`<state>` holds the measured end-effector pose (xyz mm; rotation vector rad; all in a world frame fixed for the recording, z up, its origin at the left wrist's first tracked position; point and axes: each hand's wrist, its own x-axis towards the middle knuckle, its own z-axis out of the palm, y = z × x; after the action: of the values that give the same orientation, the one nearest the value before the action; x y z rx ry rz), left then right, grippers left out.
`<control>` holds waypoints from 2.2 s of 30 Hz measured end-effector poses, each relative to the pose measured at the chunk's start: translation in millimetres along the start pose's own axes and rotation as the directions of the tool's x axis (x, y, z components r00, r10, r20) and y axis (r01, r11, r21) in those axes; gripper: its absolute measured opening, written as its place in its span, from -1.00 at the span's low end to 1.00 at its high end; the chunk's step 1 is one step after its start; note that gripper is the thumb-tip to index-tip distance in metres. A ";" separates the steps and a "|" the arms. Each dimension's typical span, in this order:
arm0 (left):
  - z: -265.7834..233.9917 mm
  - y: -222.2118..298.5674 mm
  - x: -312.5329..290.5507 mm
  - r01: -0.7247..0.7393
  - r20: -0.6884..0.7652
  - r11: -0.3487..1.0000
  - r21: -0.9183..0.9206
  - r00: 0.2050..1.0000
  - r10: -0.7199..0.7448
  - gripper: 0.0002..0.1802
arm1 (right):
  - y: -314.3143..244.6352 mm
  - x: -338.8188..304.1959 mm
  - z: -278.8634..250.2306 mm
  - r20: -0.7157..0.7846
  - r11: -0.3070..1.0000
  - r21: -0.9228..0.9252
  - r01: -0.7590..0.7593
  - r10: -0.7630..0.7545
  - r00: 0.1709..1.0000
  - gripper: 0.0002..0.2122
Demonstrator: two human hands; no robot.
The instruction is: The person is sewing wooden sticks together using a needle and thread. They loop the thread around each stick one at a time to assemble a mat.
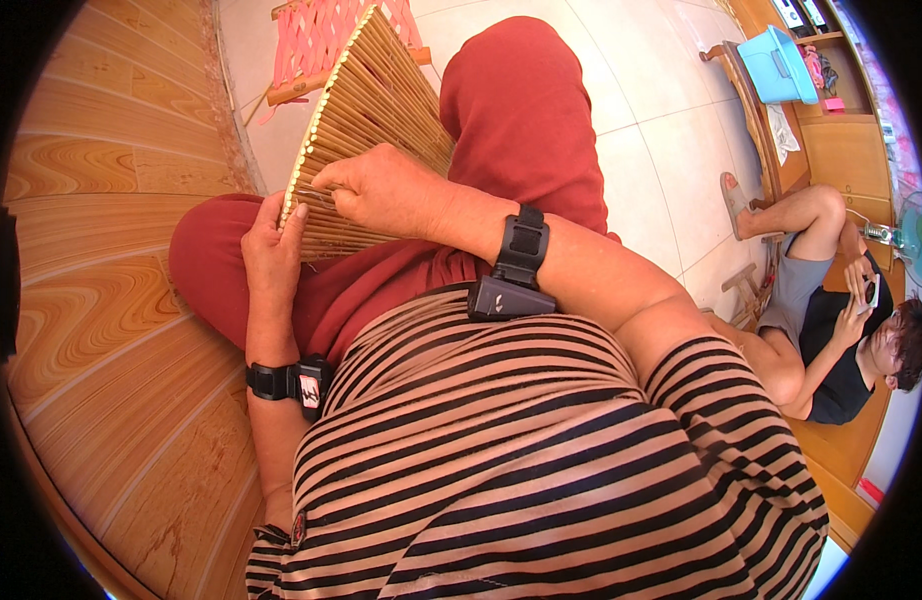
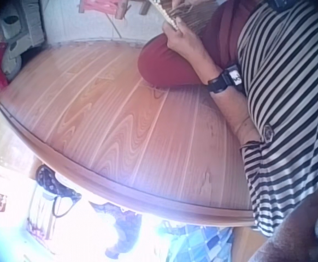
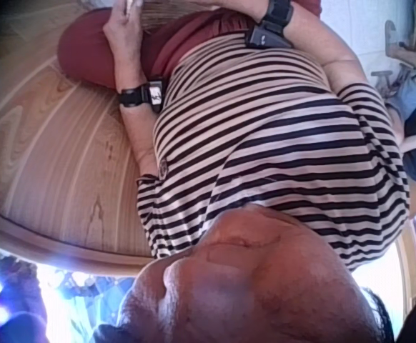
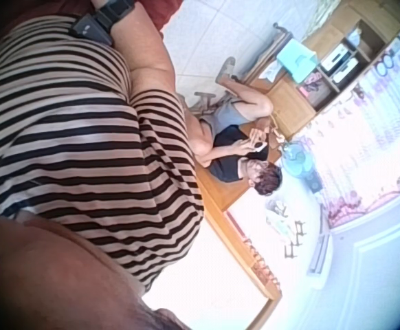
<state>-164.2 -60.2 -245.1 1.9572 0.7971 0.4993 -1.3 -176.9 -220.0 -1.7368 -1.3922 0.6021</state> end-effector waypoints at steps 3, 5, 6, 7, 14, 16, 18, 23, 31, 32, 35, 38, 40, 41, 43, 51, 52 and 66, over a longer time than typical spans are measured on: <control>0.2 -1.4 0.2 -0.001 0.000 1.000 0.002 1.000 0.001 -0.77 | -1.5 0.6 -0.5 -0.005 1.000 -0.006 -0.009 0.009 1.000 -0.76; -1.1 1.2 0.3 0.012 0.022 1.000 0.018 1.000 -0.012 -0.78 | -2.9 1.5 -2.0 0.000 1.000 0.016 -0.017 0.017 1.000 -0.76; -2.0 2.4 0.5 0.011 0.021 1.000 0.018 1.000 -0.011 -0.78 | -2.2 2.0 -1.0 -0.001 1.000 0.016 -0.016 0.016 1.000 -0.76; -2.8 3.5 0.8 0.001 0.028 0.999 0.032 1.000 -0.001 -0.78 | -0.7 2.7 0.8 -0.008 1.000 -0.001 -0.013 0.013 1.000 -0.77; -2.3 -1.6 2.3 -0.062 0.040 0.998 0.017 0.997 0.062 -0.76 | -8.4 5.4 6.8 -0.032 0.998 -0.015 -0.063 0.063 0.998 -0.78; -3.0 -2.0 2.6 -0.085 0.039 0.996 0.010 0.996 0.084 -0.76 | -5.8 3.6 9.8 -0.053 0.998 -0.014 -0.060 0.059 0.997 -0.78; -3.4 -1.3 3.0 -0.108 0.038 0.994 0.002 0.993 0.108 -0.75 | -2.8 1.5 13.1 -0.074 0.998 -0.014 -0.057 0.056 0.996 -0.78; -4.2 3.1 3.5 -0.142 0.064 0.990 0.009 0.988 0.141 -0.74 | -2.7 -0.2 15.0 -0.118 0.997 0.024 -0.070 0.072 0.990 -0.80; -3.8 5.4 3.6 -0.193 0.092 0.980 0.056 0.978 0.187 -0.72 | -2.6 1.7 10.8 -0.080 0.986 0.060 -0.153 0.158 0.984 -0.82; -4.1 5.2 3.4 -0.205 0.093 0.977 0.066 0.976 0.199 -0.71 | -2.5 1.9 11.5 -0.092 0.988 0.065 -0.142 0.148 0.985 -0.83; -4.9 7.8 4.7 -0.211 0.106 0.975 0.075 0.974 0.203 -0.71 | -4.2 0.7 11.0 -0.080 0.972 0.136 -0.191 0.203 0.976 -0.84; -3.7 7.6 2.6 -0.246 0.108 0.964 0.103 0.966 0.235 -0.72 | -0.2 3.2 17.4 -0.140 0.984 0.140 -0.109 0.129 0.982 -0.86; -2.5 5.9 4.1 -0.276 0.105 0.957 0.083 0.958 0.267 -0.72 | -3.9 2.4 17.9 -0.151 0.976 0.159 -0.150 0.175 0.973 -0.86; -2.7 5.9 4.4 -0.302 0.101 0.951 0.064 0.950 0.295 -0.71 | -6.6 2.7 17.7 -0.157 0.965 0.181 -0.192 0.221 0.963 -0.86; -3.0 7.7 3.4 -0.302 0.104 0.950 0.079 0.950 0.293 -0.71 | -6.4 4.8 18.4 -0.171 0.964 0.195 -0.179 0.213 0.962 -0.87; -3.6 10.6 2.3 -0.314 0.115 0.940 0.134 0.947 0.300 -0.70 | -10.7 7.5 25.9 -0.243 0.942 0.235 -0.239 0.295 0.924 -0.90; -3.4 10.4 2.3 -0.322 0.110 0.937 0.134 0.945 0.309 -0.70 | -9.7 8.4 27.1 -0.227 0.930 0.268 -0.254 0.317 0.921 -0.91; 26.7 55.4 2.3 -0.220 0.140 0.920 0.325 0.973 0.184 -0.64 | -1.8 -14.8 -15.9 -0.084 0.775 0.517 -0.363 0.468 0.880 -0.90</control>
<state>-127.7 -94.6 -209.4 2.3827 0.6466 0.3925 6.0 -195.6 -211.5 -1.6284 -0.6170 0.8970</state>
